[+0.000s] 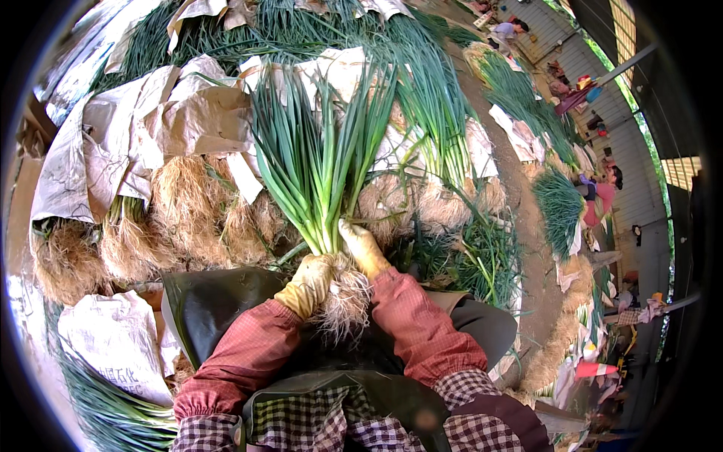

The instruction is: The person sorts and cleans bunches of scallions by hand, removing outer layers and loose debris before arranging them in a pile.

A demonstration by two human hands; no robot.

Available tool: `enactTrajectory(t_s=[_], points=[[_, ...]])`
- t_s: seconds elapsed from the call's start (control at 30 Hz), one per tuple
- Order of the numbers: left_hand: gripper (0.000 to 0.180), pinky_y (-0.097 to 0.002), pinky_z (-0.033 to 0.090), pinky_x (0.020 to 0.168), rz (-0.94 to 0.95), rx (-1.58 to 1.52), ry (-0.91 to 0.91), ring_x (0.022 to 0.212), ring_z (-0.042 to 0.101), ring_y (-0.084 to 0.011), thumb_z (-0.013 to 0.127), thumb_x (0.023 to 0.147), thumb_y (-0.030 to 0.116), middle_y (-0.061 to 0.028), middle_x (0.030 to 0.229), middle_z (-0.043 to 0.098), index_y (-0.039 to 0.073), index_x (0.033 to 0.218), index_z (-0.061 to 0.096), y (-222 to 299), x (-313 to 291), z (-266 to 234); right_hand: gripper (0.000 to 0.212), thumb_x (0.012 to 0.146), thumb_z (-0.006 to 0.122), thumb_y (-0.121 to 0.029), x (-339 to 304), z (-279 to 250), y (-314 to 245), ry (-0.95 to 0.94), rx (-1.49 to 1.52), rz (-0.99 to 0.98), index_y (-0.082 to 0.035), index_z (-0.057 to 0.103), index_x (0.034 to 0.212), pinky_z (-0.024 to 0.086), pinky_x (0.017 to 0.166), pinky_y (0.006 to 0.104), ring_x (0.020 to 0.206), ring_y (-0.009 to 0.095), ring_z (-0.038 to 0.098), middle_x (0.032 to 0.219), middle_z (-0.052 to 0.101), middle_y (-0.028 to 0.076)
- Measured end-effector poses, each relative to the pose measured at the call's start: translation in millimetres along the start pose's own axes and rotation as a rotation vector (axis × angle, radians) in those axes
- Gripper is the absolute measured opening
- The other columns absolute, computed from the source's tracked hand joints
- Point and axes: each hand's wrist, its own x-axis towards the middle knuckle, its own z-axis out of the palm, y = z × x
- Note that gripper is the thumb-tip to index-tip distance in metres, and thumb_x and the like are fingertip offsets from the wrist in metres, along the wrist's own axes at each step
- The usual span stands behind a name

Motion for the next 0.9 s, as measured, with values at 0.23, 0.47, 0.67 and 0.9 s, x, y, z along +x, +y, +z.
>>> enactTrajectory(t_s=[0.23, 0.47, 0.67, 0.9], points=[[0.016, -0.0292, 0.048, 0.057, 0.004, -0.207, -0.063, 0.063, 0.057, -0.0193, 0.048, 0.083, 0.007, -0.0109, 0.078, 0.059, -0.003, 0.092, 0.056, -1, 7, -1, 0.021, 0.085, 0.054, -0.022, 27, 5, 4, -0.005, 0.679, 0.371, -0.003, 0.058, 0.093, 0.040, 0.046, 0.0226, 0.052, 0.012, 0.048, 0.070, 0.058, 0.001], [0.014, -0.0280, 0.043, 0.048, -0.081, 0.020, 0.156, 0.054, 0.054, -0.0173, 0.055, 0.075, 0.007, -0.0083, 0.066, 0.057, -0.004, 0.082, 0.058, 13, 10, 0, 0.021, 0.082, 0.048, -0.018, -42, -15, 112, -0.338, -0.425, 0.125, -0.004, 0.063, 0.087, 0.049, 0.061, 0.0347, 0.070, 0.027, 0.061, 0.080, 0.063, 0.013], [0.021, -0.0251, 0.042, 0.047, -0.088, 0.040, 0.122, 0.054, 0.053, -0.0152, 0.056, 0.075, 0.007, -0.0058, 0.069, 0.058, -0.003, 0.093, 0.060, 10, 9, -2, 0.041, 0.078, 0.059, -0.038, -26, -25, 8, 0.248, -1.056, -0.491, -0.010, 0.052, 0.108, 0.048, 0.052, 0.0362, 0.055, 0.023, 0.058, 0.070, 0.061, 0.008], [0.018, -0.0266, 0.043, 0.043, 0.001, -0.199, 0.131, 0.050, 0.053, -0.0172, 0.054, 0.077, 0.007, -0.0064, 0.066, 0.056, -0.003, 0.092, 0.057, 30, 14, -1, 0.035, 0.079, 0.060, -0.029, 46, -30, -15, -0.188, -0.471, 0.155, -0.003, 0.058, 0.102, 0.045, 0.054, 0.0277, 0.061, 0.016, 0.056, 0.080, 0.063, 0.009]])
